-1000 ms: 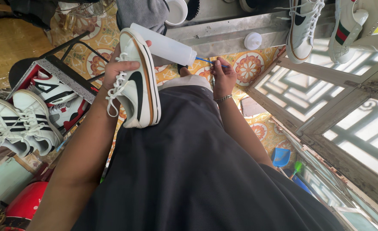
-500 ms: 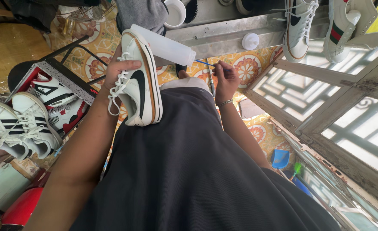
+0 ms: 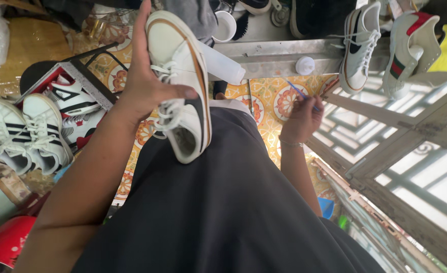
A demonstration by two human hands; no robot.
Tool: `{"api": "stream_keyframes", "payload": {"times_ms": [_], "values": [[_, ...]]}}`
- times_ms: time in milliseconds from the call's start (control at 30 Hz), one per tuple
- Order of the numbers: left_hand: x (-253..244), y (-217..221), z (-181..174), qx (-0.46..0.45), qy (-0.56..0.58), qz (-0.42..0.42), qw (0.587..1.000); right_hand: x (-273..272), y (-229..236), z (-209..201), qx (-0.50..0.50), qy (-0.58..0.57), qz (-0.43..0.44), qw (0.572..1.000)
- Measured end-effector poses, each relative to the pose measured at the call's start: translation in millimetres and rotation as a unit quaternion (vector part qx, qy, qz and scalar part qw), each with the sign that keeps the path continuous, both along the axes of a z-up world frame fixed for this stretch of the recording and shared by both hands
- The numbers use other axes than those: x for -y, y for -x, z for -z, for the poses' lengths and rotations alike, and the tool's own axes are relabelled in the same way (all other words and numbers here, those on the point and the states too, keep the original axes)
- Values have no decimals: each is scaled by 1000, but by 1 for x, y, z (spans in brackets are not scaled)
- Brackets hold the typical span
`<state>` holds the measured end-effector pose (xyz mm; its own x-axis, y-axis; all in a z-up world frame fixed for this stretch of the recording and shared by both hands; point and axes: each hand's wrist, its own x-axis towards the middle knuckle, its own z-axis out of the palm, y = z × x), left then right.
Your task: The person holds a white sneaker with a black swoosh and uses a small blue brush to scrub the side panels and sole edges. They repeatedly dip the brush into a white plastic bottle to apply a cleaning solution while working on the shoe.
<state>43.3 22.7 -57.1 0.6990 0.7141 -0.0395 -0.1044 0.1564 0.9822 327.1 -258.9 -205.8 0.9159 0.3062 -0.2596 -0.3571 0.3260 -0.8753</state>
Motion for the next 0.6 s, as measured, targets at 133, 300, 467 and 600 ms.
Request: {"api": "stream_keyframes", "payload": {"times_ms": [133, 300, 467, 600], "values": [[17, -1, -27, -58, -108, -24, 992, -15, 3, -61, 7, -116, -44, 992], [33, 6, -33, -106, -123, -38, 986, -46, 30, -128, -25, -187, -91, 978], [43, 24, -50, -153, -157, -72, 973, -61, 69, -151, 72, -144, -152, 975], [55, 31, -64, -183, -192, -111, 958, -65, 100, -152, 260, -64, -201, 942]]}}
